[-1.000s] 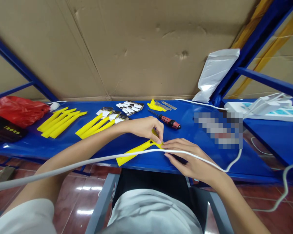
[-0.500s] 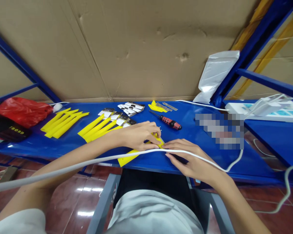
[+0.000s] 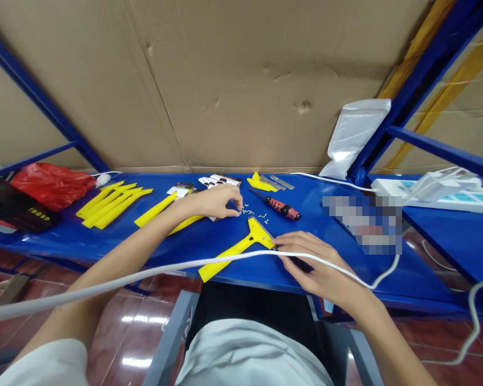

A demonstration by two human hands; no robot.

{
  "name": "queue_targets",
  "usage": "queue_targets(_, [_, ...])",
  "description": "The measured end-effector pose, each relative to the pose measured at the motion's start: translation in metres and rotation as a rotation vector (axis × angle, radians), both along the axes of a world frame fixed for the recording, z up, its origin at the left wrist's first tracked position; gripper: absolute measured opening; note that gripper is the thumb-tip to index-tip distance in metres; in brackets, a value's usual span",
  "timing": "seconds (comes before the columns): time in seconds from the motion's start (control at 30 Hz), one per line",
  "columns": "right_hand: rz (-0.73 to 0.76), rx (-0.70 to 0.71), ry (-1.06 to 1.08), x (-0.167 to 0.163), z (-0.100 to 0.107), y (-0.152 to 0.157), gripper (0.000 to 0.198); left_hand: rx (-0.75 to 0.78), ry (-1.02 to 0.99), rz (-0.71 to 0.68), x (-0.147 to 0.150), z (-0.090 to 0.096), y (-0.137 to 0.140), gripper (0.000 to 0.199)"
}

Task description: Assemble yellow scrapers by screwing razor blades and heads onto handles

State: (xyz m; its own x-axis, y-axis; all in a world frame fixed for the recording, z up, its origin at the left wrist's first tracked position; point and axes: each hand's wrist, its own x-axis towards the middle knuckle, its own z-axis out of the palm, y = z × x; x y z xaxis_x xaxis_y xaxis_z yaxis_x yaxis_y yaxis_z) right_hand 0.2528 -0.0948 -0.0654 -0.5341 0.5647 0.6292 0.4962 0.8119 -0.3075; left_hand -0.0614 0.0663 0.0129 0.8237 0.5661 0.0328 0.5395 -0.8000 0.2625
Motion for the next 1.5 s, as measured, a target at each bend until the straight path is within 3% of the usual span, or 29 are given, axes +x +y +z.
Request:
queue_targets(0.3, [-0.001,-0.014,0.004,0.001,-0.003,0.002,0.026,-0.063,0.048,0.061,0.006,-0.012,0.002,0.014])
queue_targets(0.5, [-0.008,-0.010,-0.007,0.001,-0.003,0.002,0.023,-0.120,0.069,0.026,0.010,-0.013,0.003,0.016])
queue_targets(0.7, [-0.013,-0.009,-0.011,0.001,-0.002,0.002,0.022,0.033,0.029,-0.027,0.014,-0.015,-0.003,0.018])
queue_targets(0.8, [-0.015,-0.011,-0.006,0.000,-0.001,0.002,0.023,0.069,-0.135,0.012,0.015,-0.008,-0.013,0.019])
queue_targets(1.0, [-0.025,0.000,-0.013,-0.001,0.001,0.002,0.022,-0.045,-0.832,0.211,0.020,0.021,-0.043,0.031])
queue_targets(1.13, [-0.027,0.018,-0.013,-0.001,0.001,0.002,0.021,-0.131,-1.005,0.205,0.022,0.026,-0.059,0.032])
queue_targets(1.27, [-0.014,0.030,-0.021,-0.002,0.001,0.001,0.021,-0.064,-0.907,0.137,0.021,0.022,-0.067,0.025])
queue_targets(1.5, [0.034,0.041,-0.073,-0.006,0.001,0.001,0.032,-0.026,-0.402,-0.114,0.024,-0.002,-0.060,0.016])
